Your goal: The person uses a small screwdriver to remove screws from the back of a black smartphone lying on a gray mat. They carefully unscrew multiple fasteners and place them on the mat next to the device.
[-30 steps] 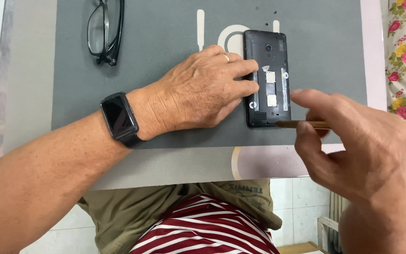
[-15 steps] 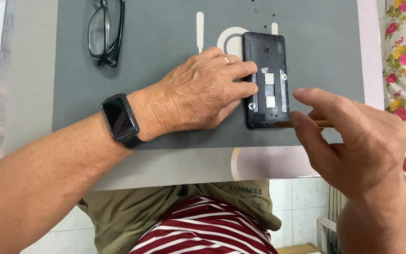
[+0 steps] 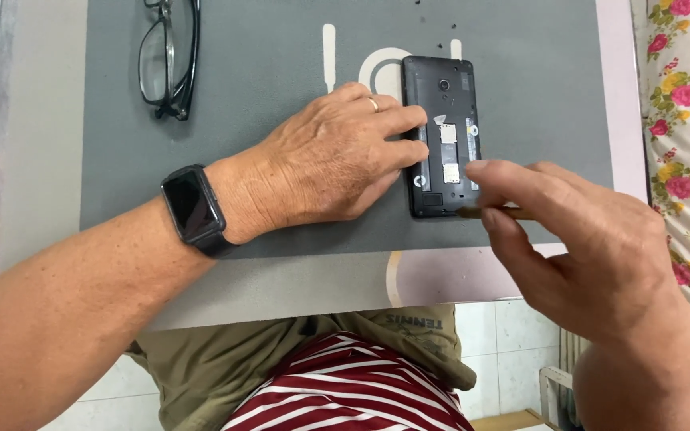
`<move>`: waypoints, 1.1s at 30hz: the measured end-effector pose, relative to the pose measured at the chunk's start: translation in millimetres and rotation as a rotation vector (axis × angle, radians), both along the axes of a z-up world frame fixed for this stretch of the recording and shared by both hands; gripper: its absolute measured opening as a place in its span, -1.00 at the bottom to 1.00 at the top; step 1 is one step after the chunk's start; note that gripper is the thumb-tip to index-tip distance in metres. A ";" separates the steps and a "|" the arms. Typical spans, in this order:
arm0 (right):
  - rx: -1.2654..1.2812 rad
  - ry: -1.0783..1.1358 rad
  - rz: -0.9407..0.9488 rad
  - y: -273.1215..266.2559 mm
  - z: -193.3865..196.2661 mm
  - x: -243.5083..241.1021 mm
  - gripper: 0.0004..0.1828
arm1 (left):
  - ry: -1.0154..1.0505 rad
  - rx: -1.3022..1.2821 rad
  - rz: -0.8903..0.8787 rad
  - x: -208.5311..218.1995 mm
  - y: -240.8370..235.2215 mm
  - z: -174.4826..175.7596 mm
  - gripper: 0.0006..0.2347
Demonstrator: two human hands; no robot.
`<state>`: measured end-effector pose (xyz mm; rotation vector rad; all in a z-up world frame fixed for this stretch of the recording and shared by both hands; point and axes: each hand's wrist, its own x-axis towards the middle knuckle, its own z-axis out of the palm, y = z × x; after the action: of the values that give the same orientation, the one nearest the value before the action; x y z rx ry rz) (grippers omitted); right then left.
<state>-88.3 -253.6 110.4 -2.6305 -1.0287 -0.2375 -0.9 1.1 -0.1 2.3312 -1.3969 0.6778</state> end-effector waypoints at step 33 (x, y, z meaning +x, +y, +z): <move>-0.035 0.048 -0.004 -7.9 1.1 8.0 -0.68 | 0.111 0.022 -0.059 -1.1 1.2 13.6 -0.82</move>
<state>-80.3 -261.6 111.4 -2.6559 -1.0209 -0.1577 -2.0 2.2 13.5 2.2961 -1.4241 0.5108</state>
